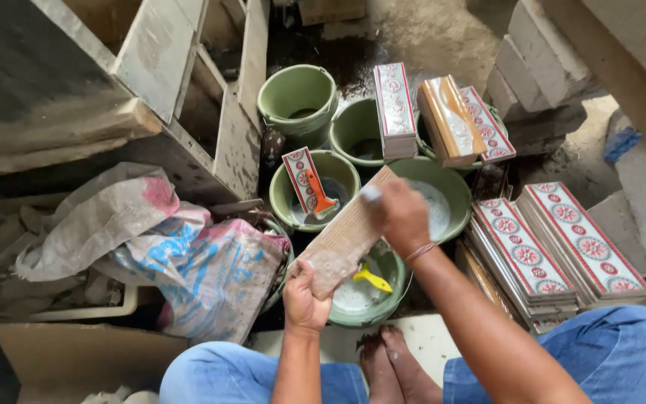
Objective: The person sits on the floor and scrubs a rectangular ceramic tile with a yellow brush and soapy water. They scrub both sides of the tile, rinse it in a bucket, and place it aside.
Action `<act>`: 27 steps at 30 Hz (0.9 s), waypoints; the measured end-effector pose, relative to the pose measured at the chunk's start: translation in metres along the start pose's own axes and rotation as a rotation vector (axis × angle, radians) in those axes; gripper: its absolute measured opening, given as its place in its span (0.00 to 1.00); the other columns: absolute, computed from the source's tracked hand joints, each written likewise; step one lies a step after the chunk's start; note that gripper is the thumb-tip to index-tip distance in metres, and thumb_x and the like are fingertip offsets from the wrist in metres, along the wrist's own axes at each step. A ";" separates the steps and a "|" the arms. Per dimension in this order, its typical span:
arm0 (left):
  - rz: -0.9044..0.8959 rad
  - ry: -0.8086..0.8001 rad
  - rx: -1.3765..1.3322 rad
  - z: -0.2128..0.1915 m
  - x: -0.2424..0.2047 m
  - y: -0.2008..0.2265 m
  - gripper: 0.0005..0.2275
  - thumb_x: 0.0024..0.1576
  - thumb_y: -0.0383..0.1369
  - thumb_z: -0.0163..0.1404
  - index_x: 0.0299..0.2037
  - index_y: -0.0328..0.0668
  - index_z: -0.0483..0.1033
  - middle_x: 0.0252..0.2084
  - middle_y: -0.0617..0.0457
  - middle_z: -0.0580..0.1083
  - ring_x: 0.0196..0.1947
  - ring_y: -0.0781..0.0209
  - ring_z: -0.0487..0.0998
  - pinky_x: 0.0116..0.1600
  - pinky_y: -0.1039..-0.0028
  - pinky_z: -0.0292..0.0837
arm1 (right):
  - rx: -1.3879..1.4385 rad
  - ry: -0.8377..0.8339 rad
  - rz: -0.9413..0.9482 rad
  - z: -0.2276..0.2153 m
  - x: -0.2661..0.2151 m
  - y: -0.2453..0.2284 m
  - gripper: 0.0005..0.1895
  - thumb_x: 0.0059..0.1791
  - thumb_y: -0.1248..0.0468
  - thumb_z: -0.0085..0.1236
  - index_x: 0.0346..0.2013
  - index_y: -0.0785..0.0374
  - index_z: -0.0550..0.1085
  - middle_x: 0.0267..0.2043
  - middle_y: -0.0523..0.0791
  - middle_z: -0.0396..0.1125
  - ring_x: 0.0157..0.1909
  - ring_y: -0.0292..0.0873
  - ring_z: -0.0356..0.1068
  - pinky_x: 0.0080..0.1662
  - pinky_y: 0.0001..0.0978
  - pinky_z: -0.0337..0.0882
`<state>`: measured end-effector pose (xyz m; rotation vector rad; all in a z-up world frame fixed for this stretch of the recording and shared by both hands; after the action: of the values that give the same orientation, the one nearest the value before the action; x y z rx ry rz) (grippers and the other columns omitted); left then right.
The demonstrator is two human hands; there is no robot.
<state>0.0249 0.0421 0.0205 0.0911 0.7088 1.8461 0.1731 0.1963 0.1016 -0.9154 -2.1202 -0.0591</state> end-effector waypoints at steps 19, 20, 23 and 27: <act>0.012 0.044 -0.095 -0.027 -0.003 -0.003 0.12 0.56 0.17 0.41 0.26 0.42 0.74 0.62 0.26 0.71 0.61 0.17 0.69 0.51 0.21 0.71 | 0.118 -0.111 0.501 -0.002 -0.020 0.027 0.18 0.56 0.47 0.47 0.51 0.56 0.72 0.46 0.47 0.63 0.38 0.54 0.68 0.31 0.52 0.67; 0.019 0.050 -0.067 -0.025 0.000 -0.001 0.06 0.59 0.26 0.43 0.38 0.35 0.74 0.61 0.26 0.71 0.59 0.17 0.71 0.51 0.22 0.72 | 0.183 -0.131 0.376 -0.002 -0.019 -0.001 0.15 0.56 0.50 0.47 0.44 0.59 0.70 0.41 0.48 0.63 0.35 0.51 0.64 0.31 0.49 0.65; 0.022 0.061 -0.037 -0.027 0.008 -0.001 0.18 0.63 0.37 0.43 0.55 0.27 0.71 0.59 0.28 0.72 0.58 0.26 0.73 0.55 0.34 0.72 | 0.230 -0.140 0.026 -0.003 -0.037 -0.069 0.12 0.54 0.56 0.52 0.42 0.62 0.70 0.39 0.50 0.65 0.32 0.52 0.64 0.31 0.47 0.64; -0.024 0.058 -0.054 -0.007 -0.001 0.004 0.22 0.62 0.38 0.42 0.61 0.27 0.67 0.62 0.26 0.69 0.60 0.23 0.70 0.54 0.28 0.69 | 0.096 -0.033 -0.135 -0.008 -0.023 -0.052 0.11 0.55 0.55 0.54 0.37 0.58 0.69 0.32 0.46 0.64 0.29 0.49 0.61 0.32 0.45 0.59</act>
<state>0.0187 0.0371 0.0169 -0.0060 0.6961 1.8497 0.1552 0.1414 0.1041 -0.7213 -2.1935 -0.0108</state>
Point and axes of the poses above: each hand's wrist, its own x-axis towards the middle knuckle, its own z-axis out of the palm, y = z × x, the point moved 9 cm from there along x, towards the middle knuckle
